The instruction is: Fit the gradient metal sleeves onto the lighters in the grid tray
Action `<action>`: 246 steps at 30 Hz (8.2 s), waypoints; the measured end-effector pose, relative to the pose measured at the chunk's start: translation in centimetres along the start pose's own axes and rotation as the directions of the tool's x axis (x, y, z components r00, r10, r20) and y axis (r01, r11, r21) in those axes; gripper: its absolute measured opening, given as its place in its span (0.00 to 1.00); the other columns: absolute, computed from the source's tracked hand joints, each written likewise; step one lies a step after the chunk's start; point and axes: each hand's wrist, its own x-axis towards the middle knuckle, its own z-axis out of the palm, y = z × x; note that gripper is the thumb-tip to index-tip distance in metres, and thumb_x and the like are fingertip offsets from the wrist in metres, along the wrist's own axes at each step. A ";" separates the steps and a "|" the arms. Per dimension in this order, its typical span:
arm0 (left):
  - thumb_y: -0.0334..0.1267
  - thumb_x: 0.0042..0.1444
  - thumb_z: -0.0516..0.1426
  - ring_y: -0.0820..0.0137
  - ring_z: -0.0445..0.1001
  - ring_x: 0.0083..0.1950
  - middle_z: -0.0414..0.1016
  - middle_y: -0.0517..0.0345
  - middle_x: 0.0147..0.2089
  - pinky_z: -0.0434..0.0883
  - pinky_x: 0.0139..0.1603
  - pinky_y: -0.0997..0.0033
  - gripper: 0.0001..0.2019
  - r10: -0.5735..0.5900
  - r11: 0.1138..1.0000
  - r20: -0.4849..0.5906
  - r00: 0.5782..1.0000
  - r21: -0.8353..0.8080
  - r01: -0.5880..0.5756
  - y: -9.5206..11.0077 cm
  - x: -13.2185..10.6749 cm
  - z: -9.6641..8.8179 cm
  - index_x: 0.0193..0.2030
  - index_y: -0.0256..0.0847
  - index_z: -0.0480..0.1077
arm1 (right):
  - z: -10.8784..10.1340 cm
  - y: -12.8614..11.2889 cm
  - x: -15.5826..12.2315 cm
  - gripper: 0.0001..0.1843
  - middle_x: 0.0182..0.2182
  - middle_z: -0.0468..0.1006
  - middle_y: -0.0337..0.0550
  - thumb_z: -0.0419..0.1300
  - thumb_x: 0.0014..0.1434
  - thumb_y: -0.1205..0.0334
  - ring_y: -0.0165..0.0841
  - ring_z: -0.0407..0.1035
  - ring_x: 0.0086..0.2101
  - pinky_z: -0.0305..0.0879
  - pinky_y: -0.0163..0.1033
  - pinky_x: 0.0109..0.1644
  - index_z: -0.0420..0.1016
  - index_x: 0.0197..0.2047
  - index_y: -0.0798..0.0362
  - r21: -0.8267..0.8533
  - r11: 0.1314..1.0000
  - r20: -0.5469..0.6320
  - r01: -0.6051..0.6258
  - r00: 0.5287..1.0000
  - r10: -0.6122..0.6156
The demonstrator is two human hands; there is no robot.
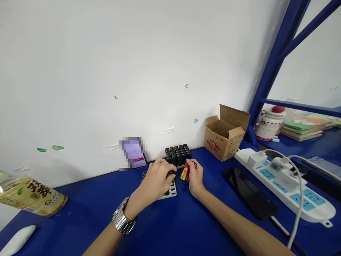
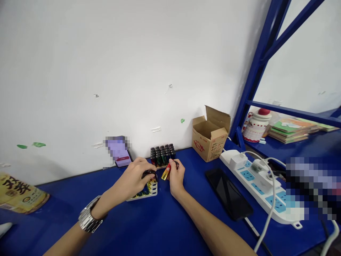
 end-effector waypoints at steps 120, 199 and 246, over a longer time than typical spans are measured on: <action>0.38 0.64 0.47 0.60 0.65 0.48 0.70 0.49 0.44 0.59 0.46 0.55 0.12 0.208 0.902 -0.179 0.962 0.415 -0.118 1.5 -2.1 2.6 0.46 0.39 0.69 | 0.5 -1.7 -1.3 0.20 0.15 0.71 0.39 0.58 0.50 0.45 0.30 0.64 0.17 0.63 0.36 0.26 0.71 0.21 0.54 0.163 0.950 0.296 -0.267 0.932 0.211; 0.36 0.55 0.56 0.54 0.59 0.58 0.63 0.50 0.54 0.63 0.52 0.48 0.02 0.008 0.975 0.061 0.998 0.223 -0.021 0.8 -2.2 0.6 0.34 0.42 0.70 | -0.1 -0.5 -0.1 0.17 0.14 0.68 0.39 0.62 0.47 0.52 0.27 0.60 0.17 0.52 0.33 0.20 0.76 0.20 0.58 0.066 0.950 0.367 -0.305 0.893 0.261; 0.48 0.55 0.47 0.61 0.71 0.45 0.73 0.48 0.46 0.66 0.40 0.65 0.15 -0.365 0.931 -0.458 0.810 -0.162 0.328 -10.9 0.0 -6.1 0.28 0.41 0.66 | -0.1 -0.7 -0.3 0.15 0.15 0.68 0.38 0.61 0.49 0.54 0.26 0.59 0.17 0.52 0.34 0.21 0.76 0.20 0.58 -0.006 0.965 0.426 -0.264 0.872 0.241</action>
